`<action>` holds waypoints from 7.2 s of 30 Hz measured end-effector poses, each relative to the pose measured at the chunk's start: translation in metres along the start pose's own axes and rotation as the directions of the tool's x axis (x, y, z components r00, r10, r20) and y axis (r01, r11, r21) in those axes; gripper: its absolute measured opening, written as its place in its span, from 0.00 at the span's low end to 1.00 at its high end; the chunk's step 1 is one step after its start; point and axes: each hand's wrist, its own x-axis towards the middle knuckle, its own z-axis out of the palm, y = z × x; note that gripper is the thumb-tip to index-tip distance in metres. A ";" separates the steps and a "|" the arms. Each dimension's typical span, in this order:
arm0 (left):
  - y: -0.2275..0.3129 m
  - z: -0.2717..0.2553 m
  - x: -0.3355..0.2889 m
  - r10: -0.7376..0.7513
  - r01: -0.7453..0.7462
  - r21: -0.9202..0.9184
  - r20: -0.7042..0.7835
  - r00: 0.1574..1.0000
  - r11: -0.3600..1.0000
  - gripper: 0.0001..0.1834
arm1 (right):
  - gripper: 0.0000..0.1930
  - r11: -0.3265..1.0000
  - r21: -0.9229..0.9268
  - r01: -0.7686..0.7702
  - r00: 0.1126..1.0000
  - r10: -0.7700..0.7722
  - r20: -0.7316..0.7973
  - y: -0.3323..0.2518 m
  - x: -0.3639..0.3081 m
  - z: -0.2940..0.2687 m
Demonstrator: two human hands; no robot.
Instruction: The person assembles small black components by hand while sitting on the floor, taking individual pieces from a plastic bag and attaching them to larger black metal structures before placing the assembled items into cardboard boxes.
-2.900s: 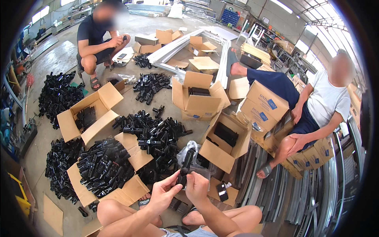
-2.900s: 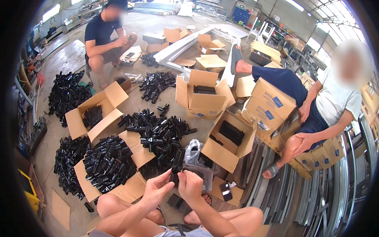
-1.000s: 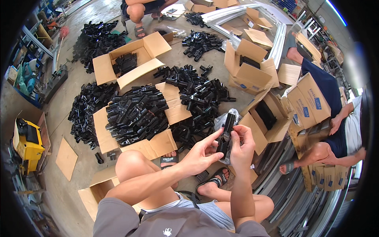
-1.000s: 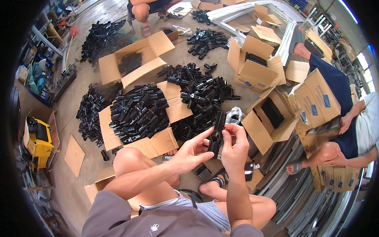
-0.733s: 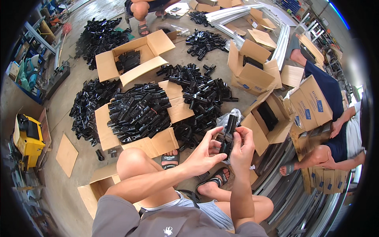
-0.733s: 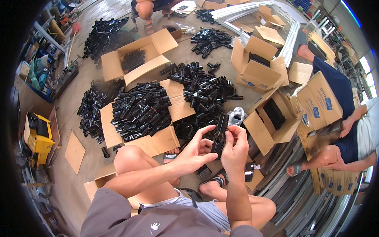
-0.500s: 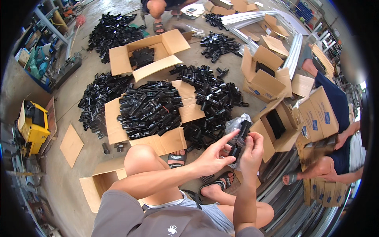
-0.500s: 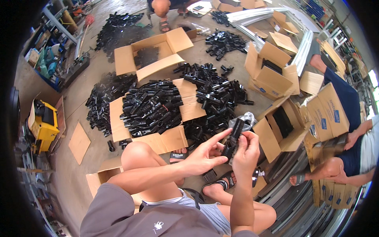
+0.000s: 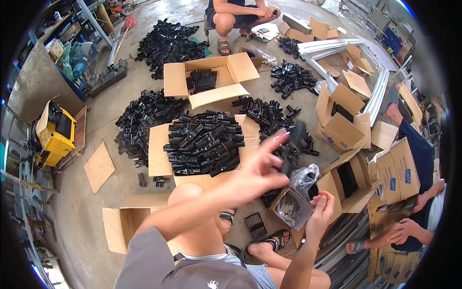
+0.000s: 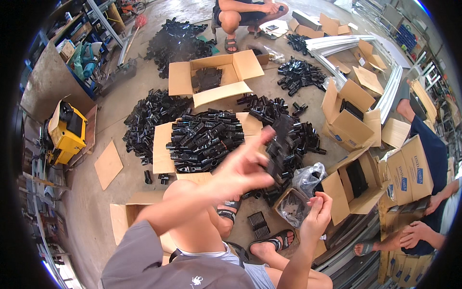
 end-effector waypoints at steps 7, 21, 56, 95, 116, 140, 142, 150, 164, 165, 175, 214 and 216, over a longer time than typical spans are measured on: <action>0.033 -0.184 -0.020 0.010 0.258 0.573 -0.422 0.906 0.778 0.24 | 0.13 0.956 -0.188 -0.224 0.968 0.241 0.072 0.073 -0.045 -0.064; -0.086 -0.287 -0.010 0.183 0.556 0.830 -0.555 0.811 0.051 0.27 | 0.28 0.910 0.027 -0.415 0.538 0.268 -0.799 0.159 -0.240 -0.313; -0.018 0.053 0.000 -0.142 -0.231 0.887 0.309 0.941 0.401 0.27 | 0.13 0.919 -0.254 -0.300 0.685 0.022 -0.728 0.113 -0.079 -0.313; -0.064 0.002 -0.018 -0.491 -0.212 0.966 0.259 0.832 0.150 0.40 | 0.13 0.625 -0.773 0.109 0.787 0.420 0.451 0.321 -0.111 0.039; -0.116 0.028 -0.032 -0.446 -0.192 0.980 0.192 0.874 0.046 0.32 | 0.13 0.703 0.385 -0.598 0.783 0.409 0.468 0.113 -0.089 0.042; -0.114 0.028 -0.024 -0.653 0.620 0.206 0.252 0.714 0.757 0.16 | 0.17 0.715 0.611 -0.341 0.939 0.233 0.253 0.031 -0.076 0.017; -0.104 0.035 -0.027 -0.630 0.597 0.203 0.250 0.735 0.776 0.14 | 0.18 0.637 0.604 -0.479 0.867 0.451 0.213 0.036 -0.073 0.020; -0.103 0.024 -0.022 -0.497 0.481 0.156 0.089 0.863 0.863 0.16 | 0.20 0.067 0.856 -0.512 0.686 0.632 0.361 -0.014 -0.063 -0.001; -0.101 0.043 -0.023 -0.314 0.307 0.064 0.154 0.937 0.949 0.24 | 0.23 0.135 0.871 -0.473 0.842 0.361 0.401 0.015 -0.066 -0.015; -0.106 0.042 -0.025 -0.291 0.260 0.186 0.163 0.943 0.947 0.23 | 0.23 0.137 0.876 -0.463 0.846 0.365 0.390 0.018 -0.067 -0.014; -0.109 0.059 -0.036 -0.345 0.267 0.393 0.141 0.928 0.880 0.22 | 0.22 0.433 0.719 -0.543 0.824 0.438 0.358 0.050 -0.076 0.002; -0.101 0.040 -0.030 -0.582 0.500 0.325 0.250 0.774 0.803 0.25 | 0.30 0.888 0.381 -0.258 0.950 0.162 0.265 -0.003 -0.055 -0.013; -0.101 0.040 -0.029 -0.608 0.512 0.365 0.232 0.759 0.778 0.26 | 0.30 0.873 0.408 -0.267 0.950 0.167 0.265 -0.002 -0.055 -0.011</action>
